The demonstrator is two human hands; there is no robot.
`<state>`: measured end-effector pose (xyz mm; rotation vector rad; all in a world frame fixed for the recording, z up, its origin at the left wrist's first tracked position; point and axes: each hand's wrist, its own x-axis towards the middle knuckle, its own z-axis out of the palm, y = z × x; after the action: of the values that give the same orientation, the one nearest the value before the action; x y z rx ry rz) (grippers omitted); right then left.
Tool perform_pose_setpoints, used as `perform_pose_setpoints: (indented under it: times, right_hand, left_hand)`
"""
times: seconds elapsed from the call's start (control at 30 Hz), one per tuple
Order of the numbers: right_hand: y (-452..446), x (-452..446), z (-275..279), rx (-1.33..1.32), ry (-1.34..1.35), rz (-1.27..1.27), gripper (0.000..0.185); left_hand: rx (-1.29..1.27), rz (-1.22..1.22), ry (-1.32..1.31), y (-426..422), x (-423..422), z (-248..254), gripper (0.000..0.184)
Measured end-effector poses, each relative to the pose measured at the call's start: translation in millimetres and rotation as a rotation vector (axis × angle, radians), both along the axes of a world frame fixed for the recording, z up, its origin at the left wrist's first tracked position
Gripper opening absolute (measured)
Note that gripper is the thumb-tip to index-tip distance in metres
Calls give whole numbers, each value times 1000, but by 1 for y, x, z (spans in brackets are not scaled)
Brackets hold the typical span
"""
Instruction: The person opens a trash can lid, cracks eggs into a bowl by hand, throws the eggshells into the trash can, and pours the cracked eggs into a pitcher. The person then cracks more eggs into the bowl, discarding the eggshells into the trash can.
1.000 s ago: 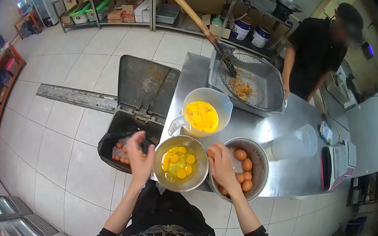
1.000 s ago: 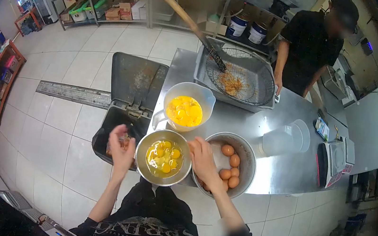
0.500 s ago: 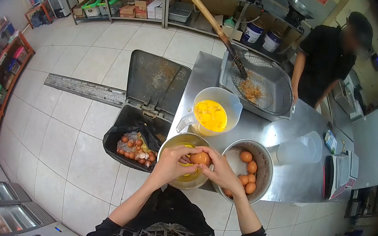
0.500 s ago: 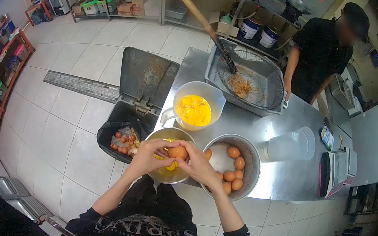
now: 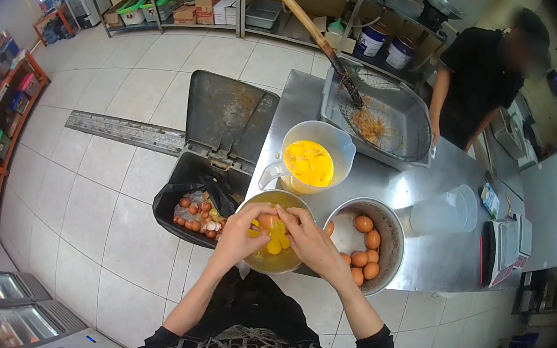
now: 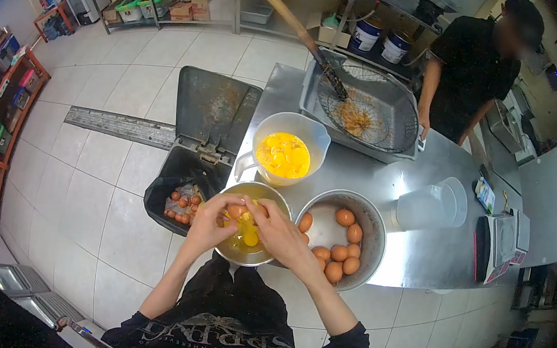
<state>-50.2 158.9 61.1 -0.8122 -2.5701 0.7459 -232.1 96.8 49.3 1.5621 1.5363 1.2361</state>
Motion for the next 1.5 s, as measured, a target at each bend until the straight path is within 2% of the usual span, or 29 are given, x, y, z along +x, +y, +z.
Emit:
perform_pose_setpoints:
  times: [0.07,0.13,0.17,0.2,0.27,0.3,0.33,0.37,0.4,0.47,0.5,0.57,0.6,0.63,0.67,0.73,0.8,0.87,0.93,0.97,1.0,1.07,1.13,1.2,1.23,1.27,1.33,1.37,1.5]
  right_hand:
    - [-8,-6,11,44,-20,-38,65]
    - [-19,-24,19,18,252,-159,59]
    - [-25,-34,15,-22,288,-201,52]
    - [-30,-45,11,-61,326,-243,45]
    - [-40,-71,5,-31,381,-212,35]
    - [-44,-88,-1,-38,381,-227,35]
    - [-45,-105,-8,31,346,-158,31]
    - [-44,-114,-11,106,313,-87,27]
    - [-41,-112,-10,109,323,-98,27]
    - [-35,-90,-6,292,418,-299,13]
    - [-30,-63,-7,232,391,-447,13]
    - [-13,3,4,63,265,-710,19]
    - [-4,33,15,-46,162,-820,25]
    - [7,55,-10,-93,55,-871,30]
    - [16,67,-46,-92,45,-867,30]
    - [31,77,-109,-19,-176,-637,35]
    - [41,67,-109,-82,-237,-683,38]
    - [42,67,-111,-140,-312,-720,42]
    - [41,82,-107,-296,-140,-660,47]
    - [42,90,-103,-627,121,-731,47]
    - [41,97,-89,-612,106,-714,47]
    - [31,104,-53,-1502,1147,-427,40]
    - [15,82,-12,-1451,1221,-436,36]
    - [5,63,-1,-630,771,-604,32]
    - [3,51,-4,-240,701,-520,36]
    - [7,49,-9,-240,705,-514,36]
    - [14,46,-23,253,194,-296,39]
    - [16,47,-36,166,117,-266,41]
    - [9,38,-4,106,162,-220,40]
  left_hand:
    - [-53,-61,-93,-3,2,-2,47]
    - [7,34,-270,-7,13,3,49]
    - [23,104,-119,-10,14,9,44]
    - [29,224,-126,-13,7,2,41]
    - [57,329,-278,-28,-15,7,29]
    - [23,441,-158,-36,-31,0,28]
    - [23,469,-299,-41,-45,-6,27]
    - [-62,548,-279,-45,-61,-14,25]
    - [-59,538,-269,-46,-82,-35,25]
    - [-164,660,-75,-44,-121,-101,40]
    - [-159,671,-79,-43,-133,-131,40]
    - [-278,900,275,-46,-139,-176,68]
    - [-286,916,255,-46,-131,-172,68]
    - [-332,946,240,-44,-122,-157,77]
    - [-375,970,232,-43,-112,-149,86]
    - [-322,947,254,-37,-101,-147,82]
    - [-241,821,169,-34,-97,-140,80]
    - [-244,844,149,-24,-87,-121,78]
    - [-184,814,72,-19,-81,-104,78]
    - [-130,830,59,-18,-80,-100,74]
    - [-126,850,41,-18,-77,-91,74]
    - [-56,863,-19,-18,-74,-71,71]
    - [-31,875,24,-14,-69,-66,69]
    - [45,793,-93,-10,-59,-53,66]
    - [33,773,-56,-8,-48,-40,62]
    - [102,735,10,-7,-39,-38,60]
    - [130,563,-141,-3,-16,-24,52]
    - [113,460,-116,-3,-9,-23,47]
    - [104,88,-102,4,17,-12,41]
